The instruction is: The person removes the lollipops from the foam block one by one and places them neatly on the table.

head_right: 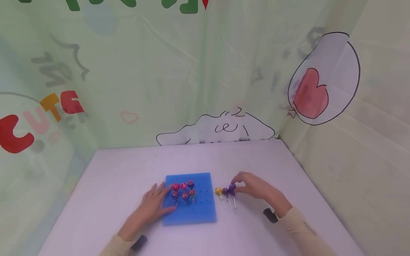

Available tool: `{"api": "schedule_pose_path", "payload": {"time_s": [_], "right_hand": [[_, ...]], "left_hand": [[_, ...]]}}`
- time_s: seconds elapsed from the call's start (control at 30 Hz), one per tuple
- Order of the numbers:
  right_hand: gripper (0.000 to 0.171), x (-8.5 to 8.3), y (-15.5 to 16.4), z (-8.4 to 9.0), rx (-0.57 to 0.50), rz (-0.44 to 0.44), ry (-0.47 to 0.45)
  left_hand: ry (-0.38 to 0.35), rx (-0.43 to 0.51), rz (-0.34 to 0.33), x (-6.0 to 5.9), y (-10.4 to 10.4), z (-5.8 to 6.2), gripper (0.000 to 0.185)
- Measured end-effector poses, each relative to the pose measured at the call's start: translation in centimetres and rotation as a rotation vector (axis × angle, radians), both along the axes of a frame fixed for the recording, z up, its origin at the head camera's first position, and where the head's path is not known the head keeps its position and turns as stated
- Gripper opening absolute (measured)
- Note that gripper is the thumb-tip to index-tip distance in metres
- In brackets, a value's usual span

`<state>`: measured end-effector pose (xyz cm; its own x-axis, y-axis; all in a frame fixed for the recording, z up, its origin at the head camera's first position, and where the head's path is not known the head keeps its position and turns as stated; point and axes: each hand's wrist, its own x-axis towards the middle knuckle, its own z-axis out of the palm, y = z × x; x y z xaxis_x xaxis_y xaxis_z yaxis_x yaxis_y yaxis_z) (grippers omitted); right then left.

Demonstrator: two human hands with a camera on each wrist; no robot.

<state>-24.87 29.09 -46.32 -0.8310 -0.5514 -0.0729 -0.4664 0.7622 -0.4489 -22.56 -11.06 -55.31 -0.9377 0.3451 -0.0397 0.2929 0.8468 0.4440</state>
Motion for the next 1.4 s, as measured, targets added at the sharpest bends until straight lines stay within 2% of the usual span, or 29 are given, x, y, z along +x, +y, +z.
{"api": "schedule_pose_path", "payload": {"time_s": [0.2, 0.57, 0.87, 1.2, 1.4], "right_hand": [[0.027, 0.0, 0.3, -0.1, 0.018, -0.021, -0.036], [0.025, -0.7, 0.6, -1.3, 0.095, -0.158, -0.118], [0.021, -1.2, 0.6, -1.9, 0.137, -0.16, -0.114], [0.021, -1.1, 0.6, -2.6, 0.116, -0.175, -0.12], [0.023, -1.3, 0.3, -2.3, 0.12, -0.178, -0.125]], "left_hand": [[-0.008, 0.009, -0.001, 0.1, -0.1, 0.2, 0.089], [-0.009, 0.006, -0.004, 0.1, -0.2, 0.1, 0.089], [-0.016, 0.022, -0.002, 0.2, -0.1, 0.3, 0.089], [-0.003, 0.04, -0.01, 0.1, 0.0, 0.4, 0.088], [-0.008, 0.042, -0.002, 0.1, 0.0, 0.3, 0.088]]}}
